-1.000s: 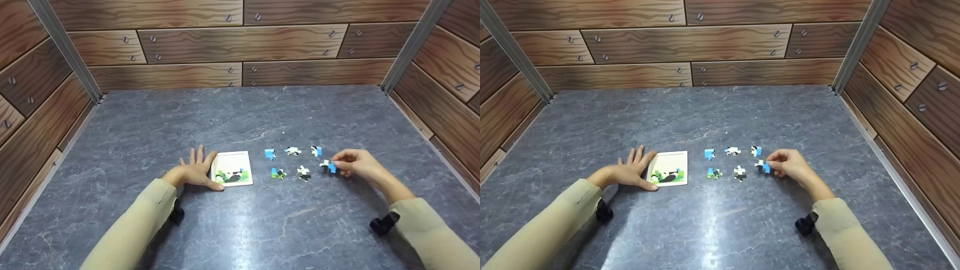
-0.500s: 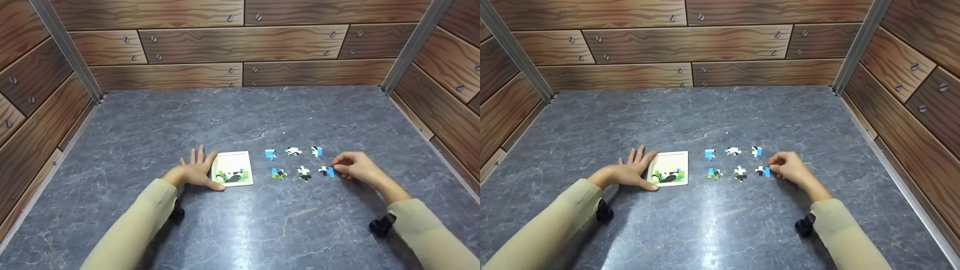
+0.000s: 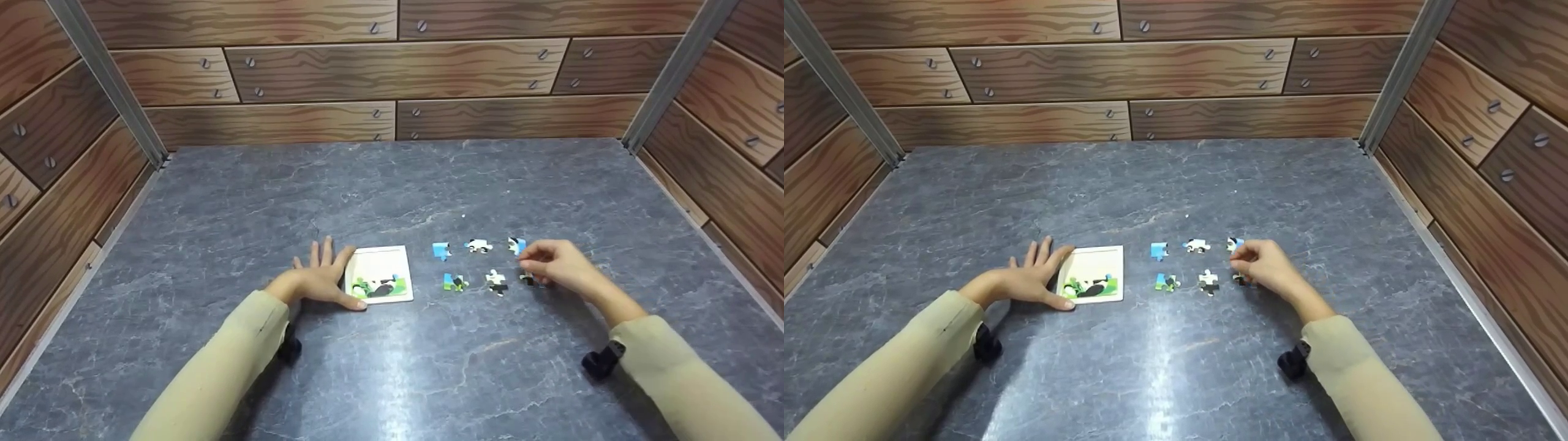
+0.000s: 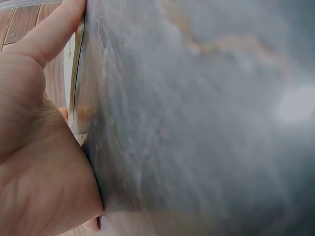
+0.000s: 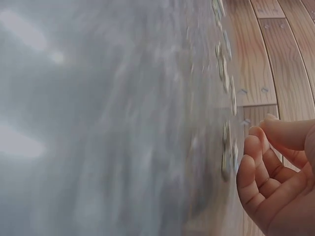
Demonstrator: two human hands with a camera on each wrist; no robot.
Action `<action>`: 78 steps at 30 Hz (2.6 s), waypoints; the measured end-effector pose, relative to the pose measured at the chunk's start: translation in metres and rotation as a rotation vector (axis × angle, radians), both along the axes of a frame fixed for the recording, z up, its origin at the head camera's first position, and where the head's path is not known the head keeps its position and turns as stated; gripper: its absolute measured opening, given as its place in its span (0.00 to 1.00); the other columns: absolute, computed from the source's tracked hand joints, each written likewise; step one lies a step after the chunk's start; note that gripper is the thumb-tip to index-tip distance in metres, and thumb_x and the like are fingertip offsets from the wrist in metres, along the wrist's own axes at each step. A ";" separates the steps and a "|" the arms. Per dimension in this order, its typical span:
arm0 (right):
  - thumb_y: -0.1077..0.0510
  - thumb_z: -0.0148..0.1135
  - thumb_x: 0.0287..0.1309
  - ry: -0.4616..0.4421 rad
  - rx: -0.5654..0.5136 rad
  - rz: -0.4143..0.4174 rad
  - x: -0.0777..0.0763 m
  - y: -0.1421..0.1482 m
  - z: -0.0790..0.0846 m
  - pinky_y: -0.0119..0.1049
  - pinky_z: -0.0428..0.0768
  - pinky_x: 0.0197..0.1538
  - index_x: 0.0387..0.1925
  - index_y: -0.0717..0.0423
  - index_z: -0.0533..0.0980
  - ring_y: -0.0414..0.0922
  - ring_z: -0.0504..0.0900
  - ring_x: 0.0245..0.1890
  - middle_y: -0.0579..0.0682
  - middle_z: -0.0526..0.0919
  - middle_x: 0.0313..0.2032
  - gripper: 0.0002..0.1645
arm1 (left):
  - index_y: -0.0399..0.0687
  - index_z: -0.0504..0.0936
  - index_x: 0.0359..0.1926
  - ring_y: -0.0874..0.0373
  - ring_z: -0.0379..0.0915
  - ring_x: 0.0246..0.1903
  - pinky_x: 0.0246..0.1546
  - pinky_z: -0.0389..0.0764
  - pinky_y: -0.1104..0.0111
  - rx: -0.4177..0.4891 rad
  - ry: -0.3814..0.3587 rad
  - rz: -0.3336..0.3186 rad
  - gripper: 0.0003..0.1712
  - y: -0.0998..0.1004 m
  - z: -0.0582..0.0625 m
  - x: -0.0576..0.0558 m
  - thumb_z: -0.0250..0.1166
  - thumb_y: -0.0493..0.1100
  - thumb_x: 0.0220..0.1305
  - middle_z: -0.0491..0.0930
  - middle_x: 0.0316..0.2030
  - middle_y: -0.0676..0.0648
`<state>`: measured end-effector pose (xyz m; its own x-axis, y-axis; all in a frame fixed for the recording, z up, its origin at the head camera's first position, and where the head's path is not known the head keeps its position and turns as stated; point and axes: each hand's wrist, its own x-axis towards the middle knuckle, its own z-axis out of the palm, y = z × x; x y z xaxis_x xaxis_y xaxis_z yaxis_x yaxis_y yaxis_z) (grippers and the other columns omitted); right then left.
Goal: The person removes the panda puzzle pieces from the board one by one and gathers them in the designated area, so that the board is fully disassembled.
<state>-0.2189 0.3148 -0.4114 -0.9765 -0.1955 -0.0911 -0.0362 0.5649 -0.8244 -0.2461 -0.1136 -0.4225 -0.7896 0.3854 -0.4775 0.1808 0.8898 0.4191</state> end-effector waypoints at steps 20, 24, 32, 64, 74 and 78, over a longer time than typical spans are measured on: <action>0.61 0.63 0.55 0.006 -0.069 0.114 -0.018 -0.089 0.006 0.33 0.75 0.24 0.40 0.65 0.78 0.43 0.75 0.22 0.57 0.80 0.31 0.12 | 0.64 0.30 0.72 0.40 0.04 0.63 0.53 0.19 0.35 0.018 0.002 -0.013 0.71 0.000 0.003 -0.001 0.66 0.75 0.38 0.12 0.66 0.38; 0.62 0.63 0.56 0.038 -0.095 0.154 -0.020 -0.105 0.005 0.36 0.76 0.27 0.38 0.67 0.79 0.44 0.76 0.23 0.53 0.80 0.30 0.11 | 0.65 0.30 0.72 0.40 0.04 0.63 0.54 0.19 0.35 0.014 0.006 -0.015 0.71 0.000 0.004 -0.001 0.65 0.75 0.38 0.12 0.66 0.38; 0.62 0.63 0.55 0.034 -0.129 0.239 -0.019 -0.142 0.001 0.41 0.78 0.30 0.39 0.68 0.78 0.45 0.77 0.24 0.55 0.80 0.32 0.12 | 0.64 0.30 0.73 0.39 0.05 0.63 0.54 0.20 0.35 0.005 0.019 -0.023 0.71 -0.002 0.001 -0.001 0.65 0.76 0.38 0.13 0.67 0.38; 0.64 0.60 0.57 0.014 -0.134 0.382 -0.020 -0.226 -0.015 0.29 0.73 0.22 0.32 0.66 0.78 0.39 0.73 0.18 0.46 0.77 0.24 0.06 | 0.62 0.37 0.73 0.38 0.08 0.64 0.54 0.21 0.34 0.121 0.037 -0.034 0.68 -0.010 -0.002 -0.001 0.72 0.65 0.39 0.15 0.67 0.34; 0.64 0.56 0.60 0.018 -0.064 0.368 -0.020 -0.234 -0.019 0.28 0.71 0.24 0.34 0.65 0.78 0.38 0.71 0.21 0.44 0.75 0.25 0.06 | 0.62 0.37 0.73 0.38 0.08 0.64 0.54 0.22 0.34 0.129 0.023 -0.030 0.67 -0.010 -0.003 -0.001 0.72 0.64 0.41 0.15 0.67 0.35; 0.64 0.58 0.59 0.052 0.011 0.368 -0.021 -0.237 -0.020 0.28 0.69 0.27 0.33 0.63 0.78 0.37 0.70 0.23 0.42 0.73 0.23 0.05 | 0.62 0.37 0.73 0.38 0.08 0.64 0.54 0.22 0.34 0.133 0.018 -0.034 0.67 -0.009 -0.003 -0.001 0.72 0.64 0.41 0.15 0.67 0.35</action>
